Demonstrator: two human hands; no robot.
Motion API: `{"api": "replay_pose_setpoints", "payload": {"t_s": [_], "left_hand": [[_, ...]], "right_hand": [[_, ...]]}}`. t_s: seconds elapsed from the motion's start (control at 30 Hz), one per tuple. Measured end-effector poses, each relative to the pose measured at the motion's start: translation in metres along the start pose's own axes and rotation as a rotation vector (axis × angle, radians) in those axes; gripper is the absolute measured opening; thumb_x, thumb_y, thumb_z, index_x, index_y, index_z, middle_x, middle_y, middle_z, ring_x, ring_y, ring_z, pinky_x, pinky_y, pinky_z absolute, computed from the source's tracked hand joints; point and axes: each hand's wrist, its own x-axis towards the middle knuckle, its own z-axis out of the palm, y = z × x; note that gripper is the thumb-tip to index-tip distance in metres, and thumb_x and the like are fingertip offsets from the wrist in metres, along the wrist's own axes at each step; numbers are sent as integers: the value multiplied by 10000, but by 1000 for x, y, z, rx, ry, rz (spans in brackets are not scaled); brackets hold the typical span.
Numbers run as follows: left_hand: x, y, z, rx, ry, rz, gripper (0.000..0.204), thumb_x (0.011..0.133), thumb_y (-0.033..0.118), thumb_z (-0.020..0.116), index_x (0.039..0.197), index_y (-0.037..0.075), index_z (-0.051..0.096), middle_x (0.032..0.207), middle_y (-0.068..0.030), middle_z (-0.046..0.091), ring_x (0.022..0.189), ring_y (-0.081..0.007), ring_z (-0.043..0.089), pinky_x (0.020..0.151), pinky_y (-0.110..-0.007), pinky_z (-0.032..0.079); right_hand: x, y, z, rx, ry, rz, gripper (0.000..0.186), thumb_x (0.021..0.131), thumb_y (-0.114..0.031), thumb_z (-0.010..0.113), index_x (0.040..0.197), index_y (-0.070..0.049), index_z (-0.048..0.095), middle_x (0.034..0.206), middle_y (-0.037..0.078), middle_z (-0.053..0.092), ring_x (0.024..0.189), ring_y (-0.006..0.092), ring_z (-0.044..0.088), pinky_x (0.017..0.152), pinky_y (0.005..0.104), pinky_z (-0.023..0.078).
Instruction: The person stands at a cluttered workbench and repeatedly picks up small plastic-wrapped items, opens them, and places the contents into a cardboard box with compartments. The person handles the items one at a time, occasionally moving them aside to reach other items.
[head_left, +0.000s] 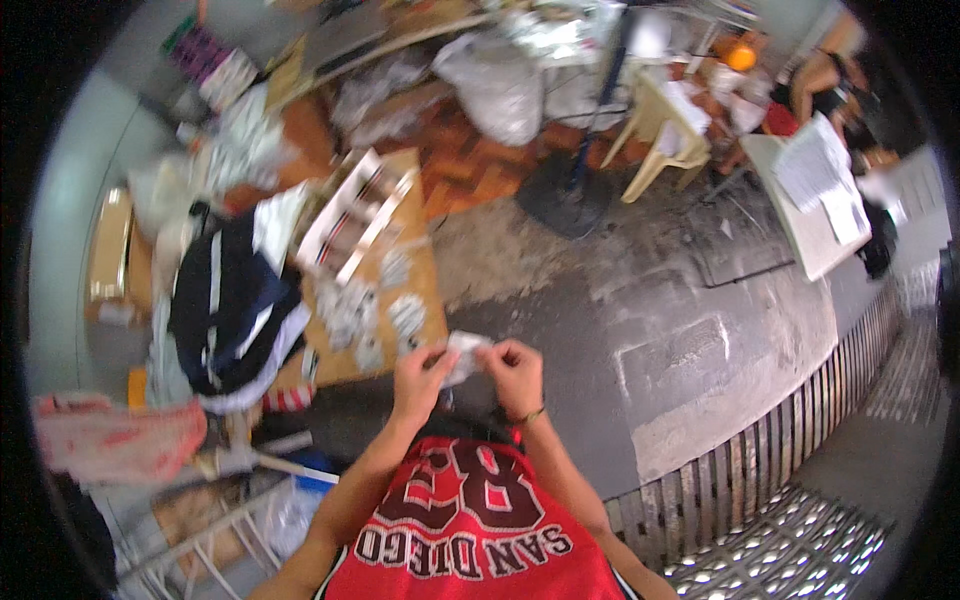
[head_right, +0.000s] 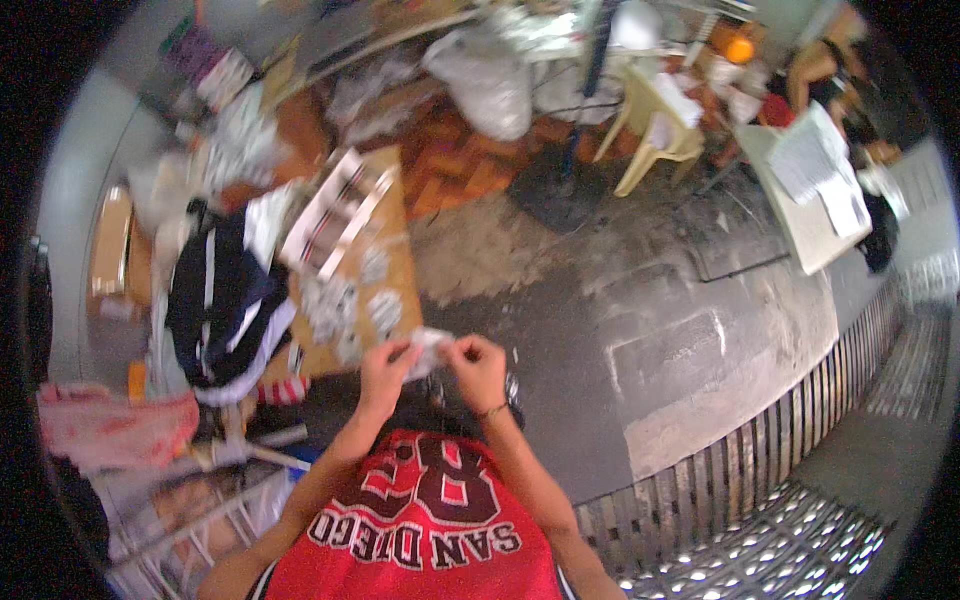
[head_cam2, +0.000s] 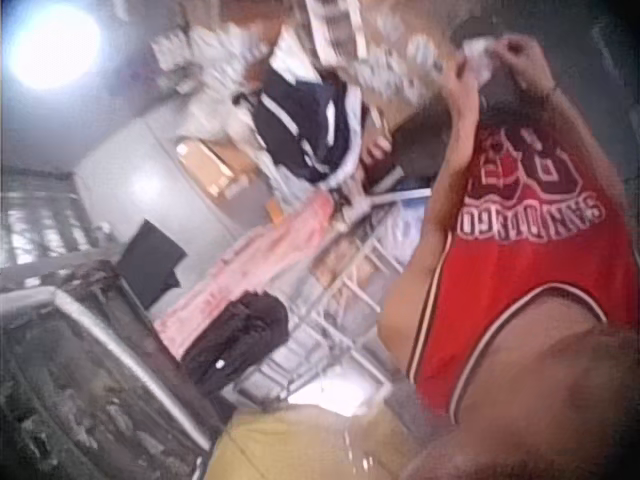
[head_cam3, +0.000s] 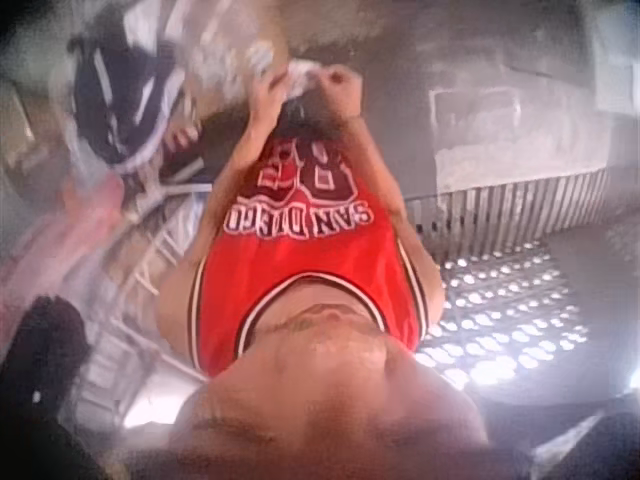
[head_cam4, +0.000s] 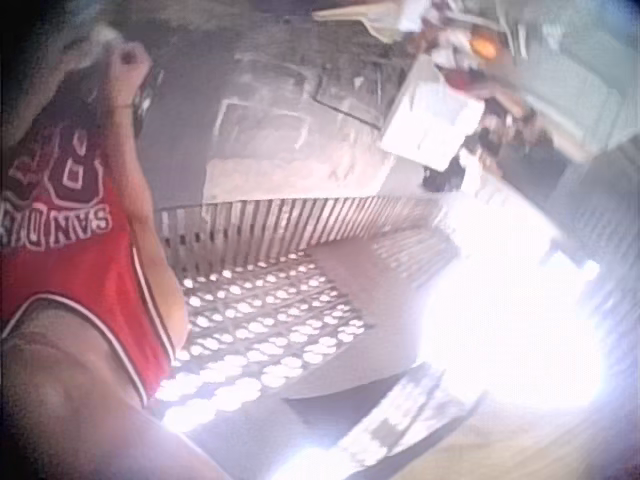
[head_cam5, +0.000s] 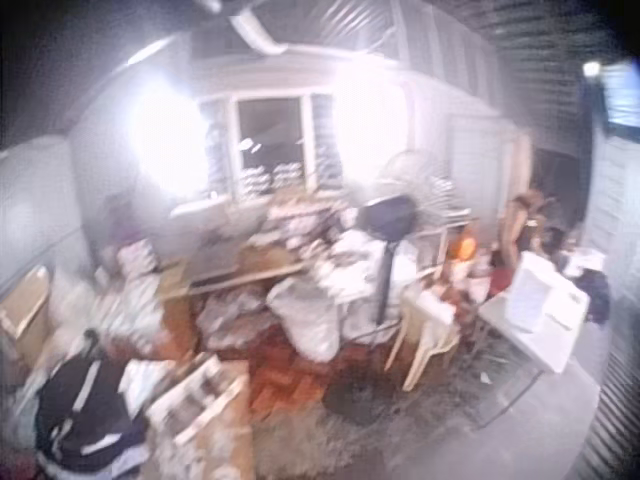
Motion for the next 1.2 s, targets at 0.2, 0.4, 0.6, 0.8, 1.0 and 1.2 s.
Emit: {"api": "replay_pose_setpoints", "payload": {"t_s": [0.2,0.4,0.6,0.8,1.0,1.2], "left_hand": [[8,-24,-70,-240,113,-83,237,933,181,730,1028,-35,745,874,-26,720,783,-77,619,712,-245,489],[17,-51,-136,-313,169,-54,196,938,155,725,993,-33,743,860,-11,709,762,-71,610,692,-239,483],[18,-65,-185,-336,68,-110,219,950,183,716,991,-30,745,866,-11,713,770,-67,610,700,-238,484],[23,-75,-193,-561,35,-165,208,971,185,692,1000,-16,741,876,1,703,760,-63,598,696,-246,487],[25,-83,-180,-822,-79,-191,193,998,174,651,1039,-4,713,925,-19,711,791,-94,644,710,-265,532],[20,-75,-173,-1164,-154,-315,218,1031,201,588,1154,39,667,1001,-52,720,799,-137,677,665,-267,574]], "right_hand": [[7,-3,75,131,-132,73,233,918,-174,758,758,-24,680,702,-20,637,642,54,535,588,229,422],[11,14,144,179,-191,177,232,949,-183,726,786,-23,686,710,-19,621,651,64,528,607,236,411],[3,16,184,187,-221,216,180,975,-192,692,911,-25,705,799,-11,652,713,82,567,655,251,440],[-3,28,194,517,-283,362,161,999,-217,660,1013,-62,701,914,-2,697,799,101,618,737,265,486],[-8,18,203,580,-165,405,168,997,-218,665,1033,-59,707,923,-3,701,791,95,616,697,254,491],[-5,-2,194,245,-172,180,163,964,-180,703,919,-27,732,788,-24,652,684,62,549,617,235,423]]}}
